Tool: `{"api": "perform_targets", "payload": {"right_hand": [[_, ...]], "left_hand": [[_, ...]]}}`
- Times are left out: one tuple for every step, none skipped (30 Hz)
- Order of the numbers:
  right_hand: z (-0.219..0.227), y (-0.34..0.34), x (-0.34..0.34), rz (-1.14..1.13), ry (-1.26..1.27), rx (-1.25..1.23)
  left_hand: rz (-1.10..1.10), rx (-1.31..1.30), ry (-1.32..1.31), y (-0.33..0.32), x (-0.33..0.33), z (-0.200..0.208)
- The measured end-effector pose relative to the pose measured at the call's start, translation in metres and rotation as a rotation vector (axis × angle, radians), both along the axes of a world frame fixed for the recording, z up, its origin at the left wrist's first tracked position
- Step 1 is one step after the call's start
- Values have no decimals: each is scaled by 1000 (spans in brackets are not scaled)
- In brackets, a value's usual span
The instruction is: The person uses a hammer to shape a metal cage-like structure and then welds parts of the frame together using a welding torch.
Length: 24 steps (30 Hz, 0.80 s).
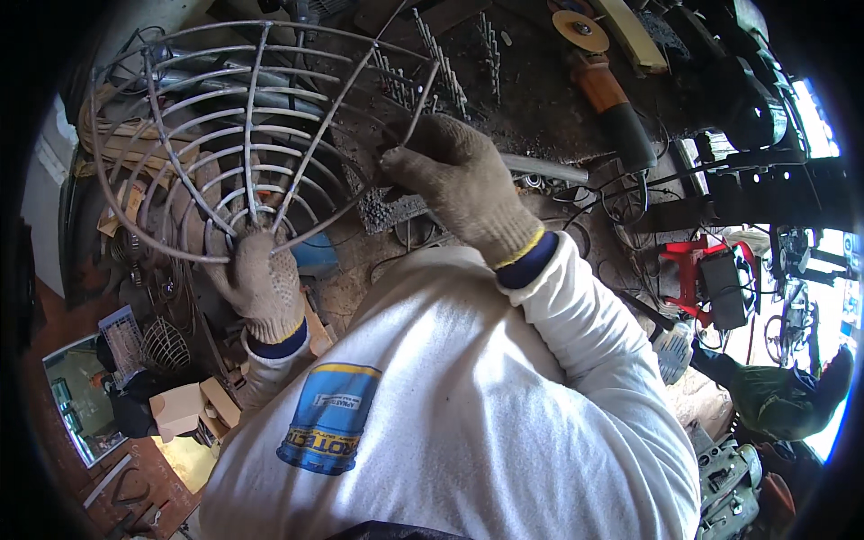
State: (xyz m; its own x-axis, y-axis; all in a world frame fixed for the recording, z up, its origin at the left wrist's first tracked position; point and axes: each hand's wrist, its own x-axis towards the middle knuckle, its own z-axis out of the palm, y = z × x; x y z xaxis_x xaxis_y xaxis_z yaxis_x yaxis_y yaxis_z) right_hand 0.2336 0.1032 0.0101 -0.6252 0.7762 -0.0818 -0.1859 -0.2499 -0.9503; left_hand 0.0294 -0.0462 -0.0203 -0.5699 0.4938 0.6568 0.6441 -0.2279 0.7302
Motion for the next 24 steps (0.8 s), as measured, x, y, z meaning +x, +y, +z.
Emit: {"api": "perform_targets", "payload": {"right_hand": [[-3, 0, -4, -56, -49, -6], [-7, 1, -5, -54, -48, -7], [-12, 3, -5, -100, -143, 100], [-17, 4, -6, -146, -242, 210], [-22, 4, -7, -147, -247, 210], [-25, 4, -10, -154, -256, 210], [-31, 4, -12, -169, -274, 208], [-36, 6, -15, -168, -278, 206], [-42, 6, -21, -126, -183, 173], [-45, 8, -23, -95, -92, 140], [-43, 12, -20, -94, -97, 137], [-38, 18, -14, 13, -277, 441], [-37, 22, -6, 113, -458, 744], [-47, 19, -1, 25, -496, 573], [-50, 19, 5, 44, -501, 571], [-52, 20, 12, -17, -676, 919], [-53, 22, 17, -84, -838, 1273], [-53, 23, 20, -36, -940, 1263], [-60, 24, 20, -28, -944, 1262], [-71, 26, 19, -26, -1044, 1198], [-76, 29, 16, -24, -1139, 1135], [-73, 34, 16, 7, -1211, 1182], [-72, 39, 16, 17, -1211, 1185], [-72, 44, 16, 65, -1215, 1230]], "left_hand": [[-57, 100, -263, -4, -2, -12], [-2, 92, -393, -13, -16, -26], [-157, 130, -553, -12, -16, -16], [-300, 177, -731, -11, -18, -8], [-417, 215, -913, -10, -19, 1], [-164, -14, -447, -13, -27, 5], [-195, 10, -465, -5, -15, 23], [-225, 37, -484, 3, -2, 40], [-243, 64, -498, 8, 10, 59], [-224, 17, -394, 15, 4, 54], [-206, -29, -292, 20, -1, 50], [-159, -51, -229, 15, -8, 48], [-122, -74, -169, 13, -15, 46], [-57, -102, 35, 9, -25, 40], [10, -129, 232, 6, -33, 33], [-16, -11, -83, 11, -20, 32], [3, -18, -91, 8, -22, 31], [-25, -40, -125, 8, -25, 30], [-53, -61, -158, 8, -29, 27], [-131, 33, -242, 8, -35, 18], [-124, 32, -248, 6, -39, 15], [-68, -39, -152, 4, -42, 13], [-12, -111, -56, 2, -44, 11], [-6, -113, -62, 3, -45, 12]]}}
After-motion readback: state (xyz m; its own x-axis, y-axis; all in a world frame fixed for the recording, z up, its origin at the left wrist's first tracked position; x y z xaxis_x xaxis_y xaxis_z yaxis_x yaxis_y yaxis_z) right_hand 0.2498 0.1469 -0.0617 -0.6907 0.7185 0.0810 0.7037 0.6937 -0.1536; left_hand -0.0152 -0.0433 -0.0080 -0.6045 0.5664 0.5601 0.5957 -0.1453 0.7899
